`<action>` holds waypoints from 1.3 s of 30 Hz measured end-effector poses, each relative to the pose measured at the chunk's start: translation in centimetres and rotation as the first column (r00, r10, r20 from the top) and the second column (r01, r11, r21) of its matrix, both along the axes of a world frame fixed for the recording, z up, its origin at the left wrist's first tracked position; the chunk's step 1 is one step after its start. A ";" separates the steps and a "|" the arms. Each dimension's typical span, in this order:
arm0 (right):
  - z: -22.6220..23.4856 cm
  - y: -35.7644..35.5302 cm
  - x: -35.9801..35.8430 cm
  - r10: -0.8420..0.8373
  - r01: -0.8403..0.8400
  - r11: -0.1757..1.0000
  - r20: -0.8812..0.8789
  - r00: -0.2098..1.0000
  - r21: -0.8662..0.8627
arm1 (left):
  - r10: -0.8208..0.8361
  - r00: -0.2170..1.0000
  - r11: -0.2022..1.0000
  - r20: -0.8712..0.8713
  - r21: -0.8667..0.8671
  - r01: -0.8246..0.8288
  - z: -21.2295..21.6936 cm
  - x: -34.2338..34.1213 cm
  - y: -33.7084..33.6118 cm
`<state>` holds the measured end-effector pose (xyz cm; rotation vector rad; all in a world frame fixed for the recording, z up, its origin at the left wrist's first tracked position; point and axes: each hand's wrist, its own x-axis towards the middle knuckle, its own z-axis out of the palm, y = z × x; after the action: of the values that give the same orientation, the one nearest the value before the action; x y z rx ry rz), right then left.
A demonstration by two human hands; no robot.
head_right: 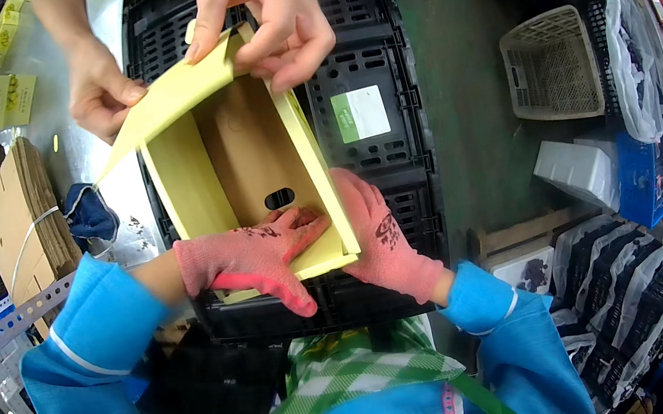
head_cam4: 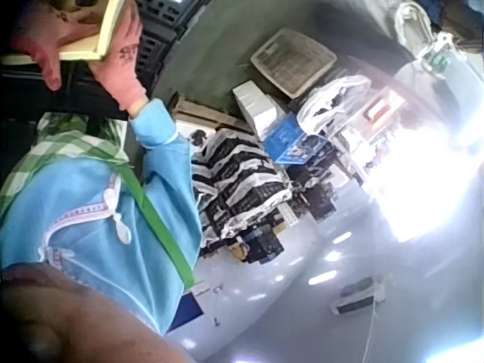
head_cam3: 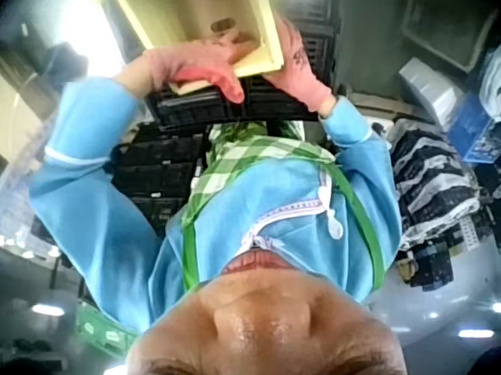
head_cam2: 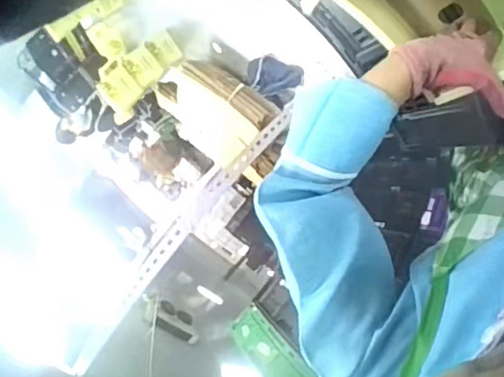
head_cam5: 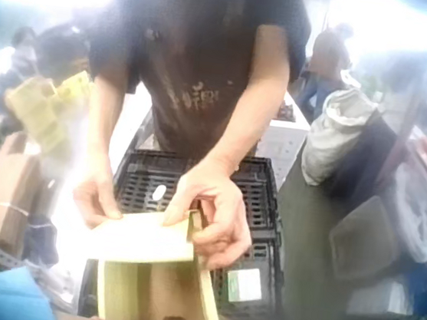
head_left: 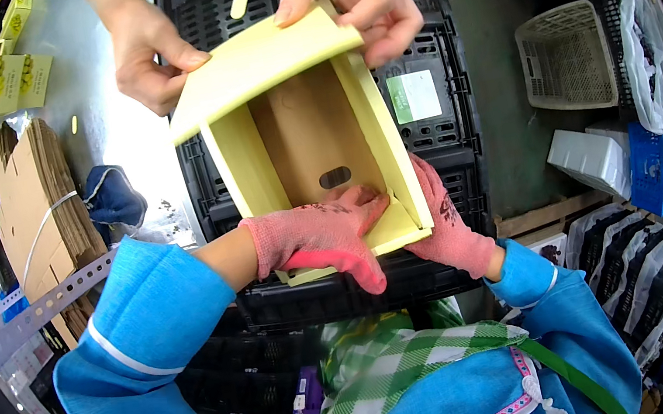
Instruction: The person assembles flat-packed cardboard boxes by folding the sides and inserting yellow foam inserts. They work at a table with another person, repeatedly folding and stacking the boxes. The person also uses scissors to cut a plastic tie from a stack of flat cardboard.
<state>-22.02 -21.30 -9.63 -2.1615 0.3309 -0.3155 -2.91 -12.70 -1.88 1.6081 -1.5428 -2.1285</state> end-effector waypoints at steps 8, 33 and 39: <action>0.8 -2.1 1.0 0.091 -0.089 0.995 -0.022 0.996 0.052 | -0.015 0.998 0.999 -0.061 0.033 0.017 -0.6 0.7 -0.7; 1.7 -1.3 0.4 0.013 -0.014 0.980 0.008 1.000 0.201 | -0.156 0.867 0.920 0.473 -0.250 0.302 3.2 -1.1 -2.4; 7.1 -1.1 -1.8 0.036 -0.031 0.962 -0.015 0.999 0.271 | 0.629 0.464 0.642 0.624 -0.753 0.143 4.7 -4.2 5.8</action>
<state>-23.86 -22.43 -2.51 -1.8996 0.3286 -0.2156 -7.14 -6.94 2.85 2.3915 -1.7317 -0.1998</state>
